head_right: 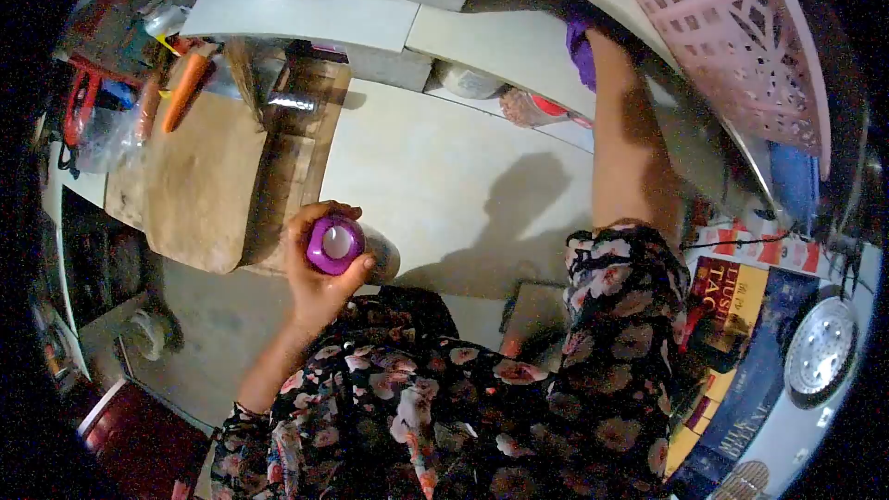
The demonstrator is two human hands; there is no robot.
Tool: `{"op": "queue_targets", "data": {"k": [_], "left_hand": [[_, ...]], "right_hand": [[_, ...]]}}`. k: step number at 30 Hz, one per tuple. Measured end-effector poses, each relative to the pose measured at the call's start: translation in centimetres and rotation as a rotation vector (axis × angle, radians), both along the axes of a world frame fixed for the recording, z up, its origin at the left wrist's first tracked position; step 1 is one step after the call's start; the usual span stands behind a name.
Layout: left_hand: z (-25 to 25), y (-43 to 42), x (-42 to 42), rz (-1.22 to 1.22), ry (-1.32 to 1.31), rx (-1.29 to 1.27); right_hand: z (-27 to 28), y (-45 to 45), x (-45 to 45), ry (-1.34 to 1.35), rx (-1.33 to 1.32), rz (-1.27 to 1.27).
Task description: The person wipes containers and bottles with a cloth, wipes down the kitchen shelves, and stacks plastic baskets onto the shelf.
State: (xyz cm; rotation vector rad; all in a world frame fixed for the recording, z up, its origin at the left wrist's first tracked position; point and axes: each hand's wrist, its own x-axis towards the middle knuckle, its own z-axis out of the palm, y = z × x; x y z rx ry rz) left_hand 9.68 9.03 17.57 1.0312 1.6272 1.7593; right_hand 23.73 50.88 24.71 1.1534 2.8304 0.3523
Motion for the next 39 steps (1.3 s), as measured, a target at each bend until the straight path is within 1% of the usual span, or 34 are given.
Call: {"op": "queue_targets", "data": {"k": [4, 7, 9, 10, 11, 12, 14, 15, 17, 18, 21, 23, 25, 28, 29, 30, 31, 32, 33, 35, 37, 38, 39], "left_hand": [[-0.2, 0.2, 0.5, -0.036, 0.021, -0.015], [0.5, 0.4, 0.6, -0.141, 0.016, -0.018], [1.0, 0.8, 0.5, -0.163, 0.088, -0.020], [1.2, 1.2, 0.7, -0.124, 0.075, 0.028], [1.4, 1.6, 0.6, -0.152, 0.086, 0.034], [1.9, 2.1, 0.2, -0.147, 0.194, 0.030], [3.2, 3.4, -0.4, -0.121, 0.385, 0.063], [3.9, 4.1, -0.6, -0.134, 0.402, 0.071], [5.0, 5.5, -0.9, -0.140, 0.456, 0.108], [5.4, 6.5, -0.8, -0.149, 0.427, 0.125], [7.0, 9.5, -0.2, -0.216, 0.511, 0.183], [8.3, 11.7, 1.1, -0.280, 0.412, 0.198], [8.9, 14.5, 1.9, -0.325, 0.534, 0.279], [9.5, 18.2, 3.1, -0.327, 0.556, 0.239], [9.6, 19.5, 3.4, -0.314, 0.614, 0.288], [9.5, 20.7, 3.9, -0.339, 0.591, 0.362], [9.2, 21.9, 4.5, -0.361, 0.565, 0.436], [8.8, 23.0, 4.8, -0.383, 0.580, 0.442], [8.5, 24.0, 5.1, -0.382, 0.584, 0.447], [8.4, 25.7, 5.4, -0.396, 0.601, 0.453], [8.7, 27.8, 5.9, -0.340, 0.926, 0.127], [7.8, 30.0, 6.5, -0.352, 0.719, 0.403], [7.4, 32.0, 6.5, -0.369, 0.733, 0.409]], "right_hand": [[-0.6, -0.3, 0.5, 0.035, -0.040, 0.033], [-2.2, -1.7, 1.0, 0.080, -0.093, 0.068], [-2.9, -3.0, 1.6, 0.116, -0.127, 0.070], [-3.3, -3.4, 2.1, 0.138, -0.140, 0.068], [-3.8, -3.9, 2.8, 0.157, -0.151, 0.062], [-4.8, -3.5, 3.9, 0.173, -0.142, 0.039], [-7.7, -3.0, 5.5, 0.394, -0.015, 0.258], [-7.5, -3.4, 5.9, 0.410, -0.005, 0.246], [-6.4, -5.6, 6.3, 0.445, 0.234, 0.107], [-4.1, -6.6, 5.4, 0.319, 0.214, 0.069], [-2.6, -4.9, 5.1, 0.286, 0.090, -0.010], [-2.7, -3.7, 4.8, 0.321, 0.007, -0.060], [-3.0, -3.1, 4.6, 0.375, -0.043, -0.085], [-5.2, -4.6, 5.2, 0.494, -0.065, -0.089], [-5.8, -5.9, 5.5, 0.550, -0.043, -0.085], [-6.2, -7.2, 6.3, 0.574, -0.037, -0.109], [-6.4, -10.1, 7.1, 0.648, 0.141, -0.199], [-6.6, -12.0, 7.9, 0.715, 0.320, -0.288], [-6.7, -12.7, 8.7, 0.730, 0.326, -0.307], [-6.3, -13.7, 10.0, 0.741, 0.386, -0.462], [-6.1, -13.4, 10.4, 0.797, 0.391, -0.488], [-6.2, -13.0, 10.6, 0.819, 0.412, -0.502], [-6.3, -12.6, 10.7, 0.837, 0.432, -0.516]]}}
